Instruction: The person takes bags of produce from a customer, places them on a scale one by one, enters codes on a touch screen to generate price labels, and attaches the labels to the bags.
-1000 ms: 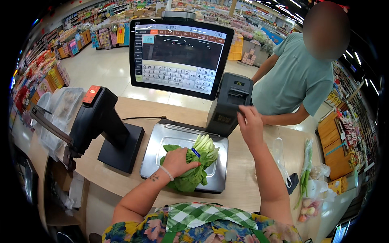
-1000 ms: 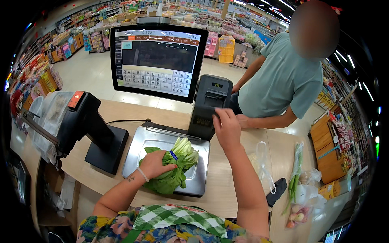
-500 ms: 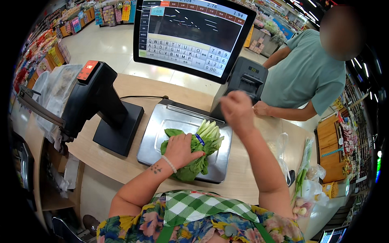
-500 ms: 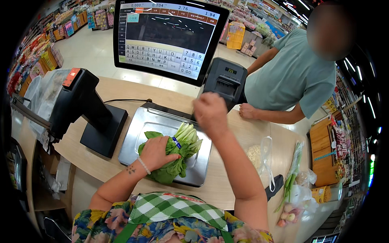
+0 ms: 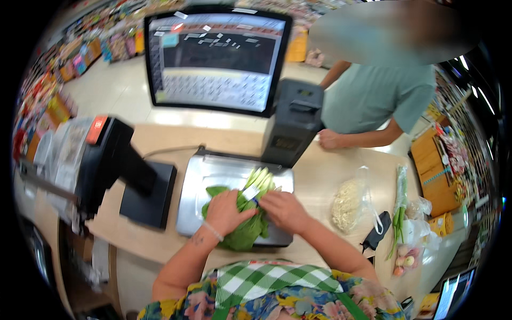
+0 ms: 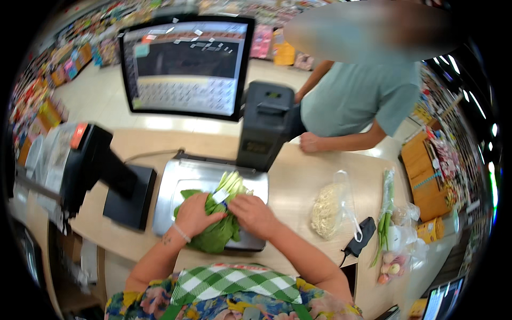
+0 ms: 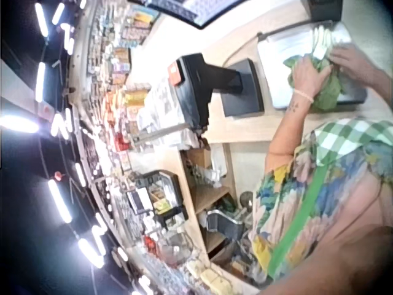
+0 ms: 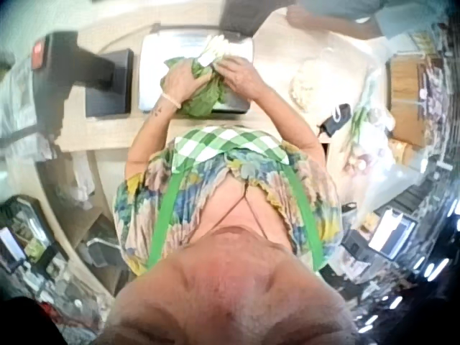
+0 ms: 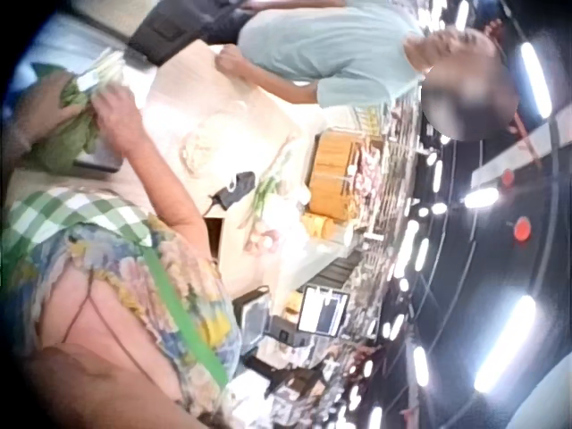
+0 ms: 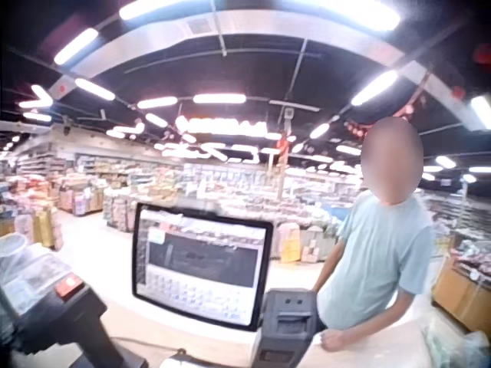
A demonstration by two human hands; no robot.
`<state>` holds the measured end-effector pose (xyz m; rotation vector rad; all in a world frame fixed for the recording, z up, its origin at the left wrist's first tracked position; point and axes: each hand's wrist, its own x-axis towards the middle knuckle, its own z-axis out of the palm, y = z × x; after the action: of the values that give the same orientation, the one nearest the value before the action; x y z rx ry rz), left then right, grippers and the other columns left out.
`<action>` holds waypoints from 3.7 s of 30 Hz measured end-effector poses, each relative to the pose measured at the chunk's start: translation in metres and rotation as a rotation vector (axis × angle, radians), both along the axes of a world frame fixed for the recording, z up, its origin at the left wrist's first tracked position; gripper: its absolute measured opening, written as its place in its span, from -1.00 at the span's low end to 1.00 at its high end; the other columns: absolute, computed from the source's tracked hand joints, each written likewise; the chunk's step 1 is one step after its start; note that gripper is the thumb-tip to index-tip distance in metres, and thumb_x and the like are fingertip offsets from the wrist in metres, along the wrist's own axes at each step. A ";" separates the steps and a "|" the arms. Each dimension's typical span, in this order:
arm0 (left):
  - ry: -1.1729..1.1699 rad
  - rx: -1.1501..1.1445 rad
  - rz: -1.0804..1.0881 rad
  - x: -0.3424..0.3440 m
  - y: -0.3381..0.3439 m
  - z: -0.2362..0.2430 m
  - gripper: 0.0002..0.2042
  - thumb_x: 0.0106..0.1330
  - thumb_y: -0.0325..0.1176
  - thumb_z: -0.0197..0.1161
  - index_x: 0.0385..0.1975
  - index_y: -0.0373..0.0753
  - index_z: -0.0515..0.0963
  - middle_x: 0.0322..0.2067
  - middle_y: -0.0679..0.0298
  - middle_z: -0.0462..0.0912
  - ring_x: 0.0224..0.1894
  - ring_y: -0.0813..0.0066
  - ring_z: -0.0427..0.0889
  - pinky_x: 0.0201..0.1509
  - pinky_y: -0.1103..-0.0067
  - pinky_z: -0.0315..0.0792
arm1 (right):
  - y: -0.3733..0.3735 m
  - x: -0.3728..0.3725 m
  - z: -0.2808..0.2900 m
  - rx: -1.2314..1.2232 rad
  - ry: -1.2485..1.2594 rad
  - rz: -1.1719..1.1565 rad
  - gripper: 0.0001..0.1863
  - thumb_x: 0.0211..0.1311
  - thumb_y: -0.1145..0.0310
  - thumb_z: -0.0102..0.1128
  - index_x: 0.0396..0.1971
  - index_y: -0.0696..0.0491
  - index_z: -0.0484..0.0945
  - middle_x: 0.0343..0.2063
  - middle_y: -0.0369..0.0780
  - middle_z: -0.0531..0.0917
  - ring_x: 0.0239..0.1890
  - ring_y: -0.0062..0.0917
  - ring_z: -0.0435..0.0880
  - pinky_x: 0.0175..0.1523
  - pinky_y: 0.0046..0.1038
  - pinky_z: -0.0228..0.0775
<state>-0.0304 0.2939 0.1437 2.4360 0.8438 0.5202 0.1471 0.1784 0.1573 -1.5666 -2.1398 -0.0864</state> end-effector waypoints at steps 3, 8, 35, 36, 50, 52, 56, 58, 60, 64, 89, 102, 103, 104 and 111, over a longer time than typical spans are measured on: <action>0.001 -0.039 -0.002 -0.001 -0.001 0.005 -0.42 -0.11 0.04 0.34 -0.27 -0.36 0.43 -0.32 -0.01 0.52 -0.22 0.03 0.49 -0.15 0.31 0.37 | -0.021 -0.003 -0.002 0.064 0.132 -0.071 -0.66 -0.16 0.55 0.14 -0.25 0.14 0.50 -0.20 -0.15 0.54 -0.12 -0.29 0.50 -0.02 -0.36 0.34; 0.097 -0.082 0.019 -0.005 -0.004 0.016 -0.34 -0.11 0.06 0.35 -0.17 -0.42 0.41 -0.26 -0.06 0.51 -0.15 0.02 0.47 -0.09 0.33 0.37 | -0.033 0.012 -0.007 0.118 0.235 -0.235 -0.71 -0.09 0.54 0.11 -0.26 0.11 0.51 -0.26 -0.17 0.56 -0.15 -0.29 0.50 -0.03 -0.36 0.34; 0.073 -0.093 -0.052 -0.003 -0.009 0.011 -0.37 0.01 0.12 0.23 -0.18 -0.39 0.41 -0.28 -0.09 0.51 -0.16 -0.04 0.46 -0.11 0.30 0.36 | -0.039 -0.031 -0.072 -0.497 1.526 -0.209 -0.52 0.22 0.38 0.03 0.11 0.21 0.20 -0.08 -0.16 0.49 -0.03 -0.55 0.48 0.03 -0.54 0.31; 0.086 -0.107 -0.057 -0.004 -0.006 0.009 -0.40 0.01 0.11 0.23 -0.20 -0.38 0.42 -0.29 -0.09 0.51 -0.17 -0.04 0.46 -0.12 0.29 0.36 | -0.036 -0.032 -0.061 -0.551 1.553 -0.182 -0.49 0.23 0.38 0.03 0.14 0.21 0.17 -0.07 -0.17 0.48 -0.02 -0.56 0.46 0.06 -0.55 0.29; -0.032 -0.252 -0.011 -0.002 -0.010 0.005 -0.48 0.02 -0.03 0.28 -0.16 -0.36 0.44 -0.27 -0.07 0.53 -0.16 0.02 0.49 -0.09 0.35 0.37 | -0.032 -0.044 -0.068 -0.524 1.467 -0.280 -0.33 0.15 0.31 0.14 0.20 0.17 0.06 0.12 -0.10 0.33 0.15 -0.48 0.30 0.19 -0.48 0.15; -0.051 -0.211 -0.001 -0.003 -0.016 0.007 -0.46 0.03 -0.05 0.28 -0.11 -0.37 0.42 -0.24 -0.08 0.52 -0.15 0.03 0.49 -0.07 0.36 0.37 | -0.035 -0.043 -0.063 -0.512 1.460 -0.280 -0.33 0.15 0.29 0.14 0.20 0.17 0.06 0.11 -0.09 0.33 0.15 -0.47 0.31 0.18 -0.48 0.16; -0.113 -0.275 -0.025 -0.005 -0.019 0.002 -0.44 0.03 -0.08 0.29 -0.07 -0.38 0.40 -0.19 -0.08 0.49 -0.13 0.04 0.49 -0.05 0.36 0.37 | -0.049 -0.044 -0.038 -0.406 1.446 -0.334 -0.32 0.12 0.23 0.15 0.18 0.18 0.12 0.05 -0.06 0.39 0.07 -0.44 0.38 0.14 -0.48 0.21; -0.151 -0.328 -0.074 -0.001 -0.027 0.002 -0.47 0.08 -0.19 0.29 -0.03 -0.41 0.36 -0.17 0.01 0.51 -0.13 0.29 0.51 -0.06 0.50 0.39 | -0.057 -0.039 -0.036 -0.309 1.451 -0.366 -0.31 0.11 0.20 0.16 0.17 0.19 0.13 0.03 -0.05 0.40 0.06 -0.43 0.39 0.13 -0.48 0.22; -0.209 -0.465 -0.131 0.006 -0.036 0.002 -0.42 0.07 -0.12 0.29 0.01 -0.38 0.33 -0.11 -0.08 0.46 -0.05 0.13 0.47 0.02 0.43 0.35 | -0.062 -0.028 -0.046 -0.184 1.497 -0.353 -0.30 0.11 0.20 0.16 0.18 0.20 0.13 0.05 -0.04 0.38 0.08 -0.43 0.36 0.14 -0.48 0.20; -0.293 -0.570 -0.262 0.039 -0.058 0.003 -0.39 0.11 -0.17 0.27 0.06 -0.45 0.25 -0.12 -0.06 0.44 -0.04 0.19 0.45 0.03 0.47 0.33 | -0.084 0.003 -0.042 0.005 1.406 -0.471 -0.34 0.12 0.24 0.14 0.16 0.23 0.16 0.07 -0.02 0.32 0.12 -0.37 0.31 0.19 -0.44 0.14; 0.176 -0.994 -0.724 0.102 -0.105 -0.038 -0.42 0.32 -0.29 0.03 0.25 -0.35 -0.03 0.12 0.02 0.27 0.09 0.43 0.38 0.11 0.58 0.29 | -0.186 0.086 -0.128 -0.003 0.208 -1.023 -0.47 -0.10 0.35 0.19 -0.04 0.15 0.36 0.03 -0.01 0.32 0.10 -0.13 0.27 0.13 -0.19 0.18; 0.176 -1.227 -0.755 0.050 -0.107 0.001 -0.60 0.38 -0.37 -0.11 0.19 -0.34 0.15 0.06 0.18 0.38 0.07 0.51 0.40 0.16 0.62 0.24 | -0.213 0.125 -0.168 -0.170 0.909 -1.093 -0.65 -0.02 0.43 0.03 -0.15 0.12 0.43 -0.31 -0.03 0.54 -0.26 -0.21 0.54 -0.13 -0.30 0.38; 0.142 -1.254 -0.729 0.048 -0.105 0.002 -0.60 0.38 -0.37 -0.11 0.19 -0.34 0.15 0.06 0.19 0.38 0.07 0.51 0.40 0.16 0.63 0.24 | -0.209 0.133 -0.173 -0.187 0.899 -1.076 -0.64 -0.02 0.42 0.03 -0.13 0.10 0.43 -0.29 -0.03 0.54 -0.23 -0.21 0.54 -0.11 -0.30 0.37; 0.110 -1.282 -0.704 0.047 -0.104 0.002 -0.60 0.38 -0.37 -0.11 0.19 -0.34 0.15 0.06 0.19 0.38 0.07 0.51 0.40 0.16 0.63 0.24 | -0.205 0.143 -0.175 -0.205 0.890 -1.061 -0.63 -0.02 0.42 0.03 -0.11 0.08 0.42 -0.27 -0.03 0.54 -0.21 -0.21 0.53 -0.09 -0.31 0.36; 0.028 -1.197 -0.717 0.043 -0.110 0.010 -0.56 0.34 -0.25 -0.02 0.14 -0.35 0.21 0.03 0.11 0.39 0.08 0.38 0.41 0.13 0.55 0.30 | -0.161 0.230 -0.201 -0.001 0.803 -1.110 -0.51 -0.04 0.40 0.05 -0.01 0.13 0.33 -0.10 0.07 0.47 -0.02 -0.13 0.44 0.04 -0.32 0.29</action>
<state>0.0123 0.1841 0.1533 1.4269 0.1109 -0.2616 0.3770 0.0172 -0.0439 -2.1080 -0.5474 0.1591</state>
